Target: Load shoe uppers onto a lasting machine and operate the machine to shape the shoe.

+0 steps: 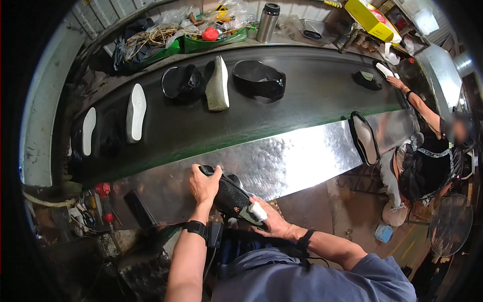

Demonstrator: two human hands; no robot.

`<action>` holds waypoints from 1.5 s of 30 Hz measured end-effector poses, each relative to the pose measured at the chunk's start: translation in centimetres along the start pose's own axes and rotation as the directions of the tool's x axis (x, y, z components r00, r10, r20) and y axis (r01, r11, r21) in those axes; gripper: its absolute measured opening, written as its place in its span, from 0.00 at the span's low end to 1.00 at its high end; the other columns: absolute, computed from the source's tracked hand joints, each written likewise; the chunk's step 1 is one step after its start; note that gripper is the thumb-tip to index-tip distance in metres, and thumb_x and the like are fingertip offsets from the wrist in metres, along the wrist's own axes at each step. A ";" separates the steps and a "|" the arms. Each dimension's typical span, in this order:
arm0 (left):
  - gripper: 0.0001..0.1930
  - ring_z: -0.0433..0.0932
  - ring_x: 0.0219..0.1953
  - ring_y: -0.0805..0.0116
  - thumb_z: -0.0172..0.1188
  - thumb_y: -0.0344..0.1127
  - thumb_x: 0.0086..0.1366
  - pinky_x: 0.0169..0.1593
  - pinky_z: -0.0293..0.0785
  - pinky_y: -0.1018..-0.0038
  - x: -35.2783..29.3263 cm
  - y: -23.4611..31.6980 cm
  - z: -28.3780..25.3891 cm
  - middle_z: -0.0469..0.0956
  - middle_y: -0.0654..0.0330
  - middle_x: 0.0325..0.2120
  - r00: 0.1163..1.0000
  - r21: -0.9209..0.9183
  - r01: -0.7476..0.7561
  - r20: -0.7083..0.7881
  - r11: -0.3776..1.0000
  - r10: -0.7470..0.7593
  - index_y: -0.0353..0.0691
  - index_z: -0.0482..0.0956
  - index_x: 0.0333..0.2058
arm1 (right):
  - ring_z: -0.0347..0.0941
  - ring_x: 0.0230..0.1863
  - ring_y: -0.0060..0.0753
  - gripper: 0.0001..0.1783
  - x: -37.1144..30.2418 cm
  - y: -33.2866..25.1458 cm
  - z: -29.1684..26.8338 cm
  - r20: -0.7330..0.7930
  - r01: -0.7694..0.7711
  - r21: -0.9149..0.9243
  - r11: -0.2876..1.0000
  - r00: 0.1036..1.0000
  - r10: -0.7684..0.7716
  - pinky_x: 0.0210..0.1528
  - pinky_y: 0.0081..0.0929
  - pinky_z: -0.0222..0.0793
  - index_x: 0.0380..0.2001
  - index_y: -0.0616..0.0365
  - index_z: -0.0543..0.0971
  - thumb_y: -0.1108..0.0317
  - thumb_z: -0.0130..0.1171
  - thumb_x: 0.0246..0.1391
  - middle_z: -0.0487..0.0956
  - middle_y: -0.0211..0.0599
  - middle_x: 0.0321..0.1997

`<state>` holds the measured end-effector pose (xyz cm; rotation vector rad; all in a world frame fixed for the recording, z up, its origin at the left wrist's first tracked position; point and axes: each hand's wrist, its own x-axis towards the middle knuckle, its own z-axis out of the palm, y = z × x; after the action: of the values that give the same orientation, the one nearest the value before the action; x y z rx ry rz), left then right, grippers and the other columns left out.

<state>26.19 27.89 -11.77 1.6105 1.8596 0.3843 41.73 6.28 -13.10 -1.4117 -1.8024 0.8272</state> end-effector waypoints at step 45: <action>0.44 0.65 0.59 0.54 0.67 0.33 0.59 0.66 0.61 0.60 -44.9 -47.3 -43.7 0.63 0.45 0.60 -0.038 -0.366 -0.141 -0.926 0.920 -0.375 0.38 0.51 0.69 | 0.81 0.35 0.26 0.13 -1.1 -52.3 33.7 0.731 -0.637 0.627 0.449 0.680 -0.057 0.36 0.25 0.77 0.43 0.63 0.81 0.68 0.69 0.57 0.85 0.36 0.40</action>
<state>-36.11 -16.86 5.04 0.6578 2.5765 2.2450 -13.98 -7.72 10.87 -0.7397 -1.1063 2.3244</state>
